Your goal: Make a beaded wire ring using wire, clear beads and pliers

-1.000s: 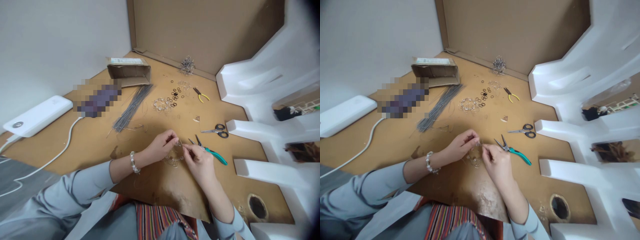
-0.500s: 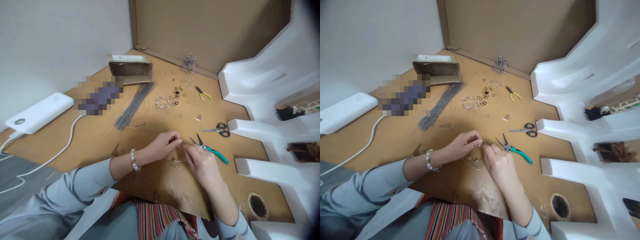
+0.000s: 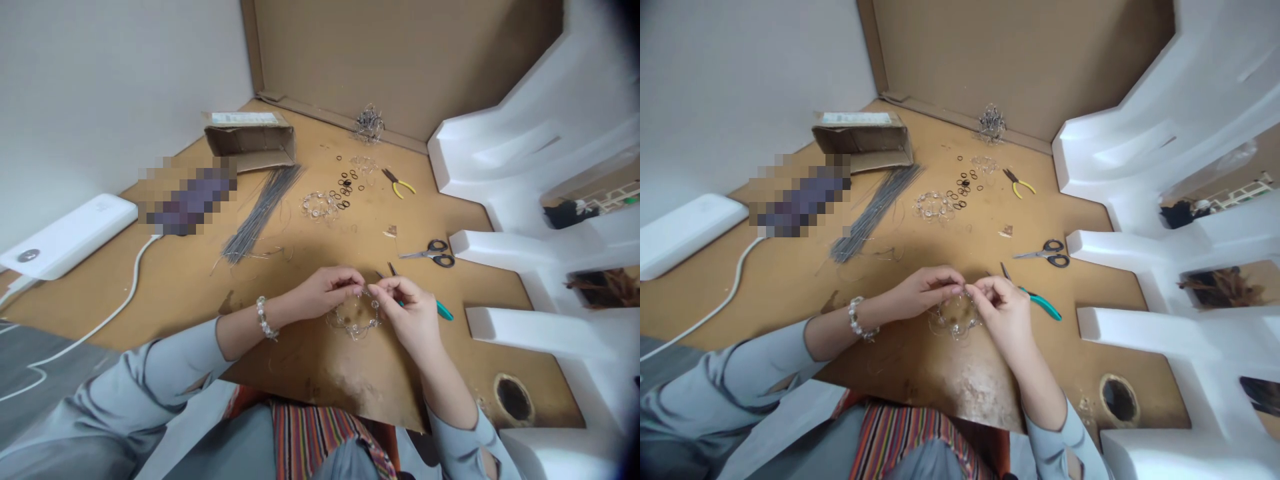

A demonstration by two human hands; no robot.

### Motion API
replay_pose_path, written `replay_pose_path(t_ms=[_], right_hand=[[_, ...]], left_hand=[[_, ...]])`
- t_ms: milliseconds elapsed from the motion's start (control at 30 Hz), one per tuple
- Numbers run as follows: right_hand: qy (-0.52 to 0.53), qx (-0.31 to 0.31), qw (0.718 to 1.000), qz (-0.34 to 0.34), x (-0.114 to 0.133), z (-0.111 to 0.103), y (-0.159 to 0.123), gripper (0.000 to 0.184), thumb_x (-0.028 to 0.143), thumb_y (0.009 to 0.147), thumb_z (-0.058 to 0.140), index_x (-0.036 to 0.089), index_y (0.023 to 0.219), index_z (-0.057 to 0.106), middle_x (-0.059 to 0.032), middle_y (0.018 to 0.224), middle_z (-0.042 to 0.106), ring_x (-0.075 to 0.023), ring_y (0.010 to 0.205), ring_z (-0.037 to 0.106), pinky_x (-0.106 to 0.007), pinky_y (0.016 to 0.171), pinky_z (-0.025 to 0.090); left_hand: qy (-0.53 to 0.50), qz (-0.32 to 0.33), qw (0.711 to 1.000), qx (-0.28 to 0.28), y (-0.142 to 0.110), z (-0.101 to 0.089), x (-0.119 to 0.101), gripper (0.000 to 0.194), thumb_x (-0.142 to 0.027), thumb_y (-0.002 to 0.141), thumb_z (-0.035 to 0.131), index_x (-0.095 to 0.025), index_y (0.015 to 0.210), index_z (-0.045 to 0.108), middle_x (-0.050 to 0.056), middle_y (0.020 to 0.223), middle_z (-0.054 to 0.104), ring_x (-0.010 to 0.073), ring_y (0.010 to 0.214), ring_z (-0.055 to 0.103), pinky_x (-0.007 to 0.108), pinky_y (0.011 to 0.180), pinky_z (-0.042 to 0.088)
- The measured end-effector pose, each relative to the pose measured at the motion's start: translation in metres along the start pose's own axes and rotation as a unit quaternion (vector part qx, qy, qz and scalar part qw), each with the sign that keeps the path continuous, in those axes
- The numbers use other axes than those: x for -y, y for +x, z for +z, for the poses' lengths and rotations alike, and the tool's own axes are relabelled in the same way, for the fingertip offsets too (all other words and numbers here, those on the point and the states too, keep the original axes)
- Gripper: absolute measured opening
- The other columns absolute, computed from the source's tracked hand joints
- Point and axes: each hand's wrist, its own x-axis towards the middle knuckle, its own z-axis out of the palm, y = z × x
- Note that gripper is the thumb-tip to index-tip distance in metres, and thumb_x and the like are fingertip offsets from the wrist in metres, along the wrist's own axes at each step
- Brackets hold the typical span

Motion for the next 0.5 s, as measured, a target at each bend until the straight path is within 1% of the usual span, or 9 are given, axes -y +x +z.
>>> replay_pose_path(t_ms=[133, 267, 333, 400, 500], right_hand=[[0.063, 0.001, 0.997, 0.053, 0.003, 0.001, -0.002, 0.021, 0.036, 0.073, 0.067, 0.017, 0.066, 0.062, 0.0051, 0.043, 0.050, -0.0075, 0.039, 0.044, -0.020, 0.041, 0.037], [0.153, 0.051, 0.982, 0.095, 0.003, -0.003, 0.000, 0.019, 0.035, 0.070, 0.071, 0.017, 0.070, 0.066, 0.0034, 0.047, 0.057, -0.0084, 0.041, 0.051, -0.021, 0.044, 0.043], [0.191, 0.075, 0.973, 0.103, 0.002, -0.005, 0.002, 0.018, 0.034, 0.070, 0.071, 0.017, 0.075, 0.068, 0.0013, 0.053, 0.062, -0.0097, 0.046, 0.056, -0.022, 0.048, 0.047], [0.222, 0.090, 0.966, 0.101, 0.000, -0.008, 0.003, 0.019, 0.034, 0.072, 0.069, 0.018, 0.081, 0.070, -0.0011, 0.063, 0.067, -0.0109, 0.052, 0.060, -0.024, 0.053, 0.050], [0.239, 0.100, 0.962, 0.085, -0.001, -0.009, 0.004, 0.017, 0.033, 0.076, 0.067, 0.020, 0.085, 0.071, -0.0019, 0.071, 0.069, -0.0113, 0.058, 0.061, -0.025, 0.058, 0.052]], left_hand=[[-0.022, -0.018, 1.000, 0.004, 0.000, 0.000, 0.001, 0.019, -0.030, 0.084, 0.053, -0.014, 0.084, 0.061, -0.001, 0.069, 0.054, 0.0083, 0.059, 0.049, 0.019, 0.054, 0.038], [0.000, 0.007, 1.000, -0.021, 0.001, -0.002, -0.001, 0.017, -0.028, 0.082, 0.055, -0.013, 0.081, 0.062, 0.001, 0.073, 0.058, 0.0099, 0.066, 0.051, 0.020, 0.061, 0.040], [0.002, 0.014, 0.999, -0.035, 0.000, -0.003, -0.001, 0.016, -0.028, 0.082, 0.056, -0.013, 0.080, 0.062, 0.001, 0.074, 0.058, 0.0100, 0.068, 0.050, 0.021, 0.063, 0.040], [-0.013, 0.006, 0.999, -0.048, 0.000, -0.003, 0.000, 0.017, -0.029, 0.082, 0.057, -0.013, 0.079, 0.061, 0.000, 0.072, 0.057, 0.0092, 0.066, 0.049, 0.020, 0.060, 0.039], [-0.042, -0.017, 0.997, -0.062, 0.000, 0.000, 0.003, 0.018, -0.032, 0.081, 0.059, -0.013, 0.079, 0.059, -0.001, 0.067, 0.054, 0.0079, 0.060, 0.046, 0.019, 0.055, 0.037]])
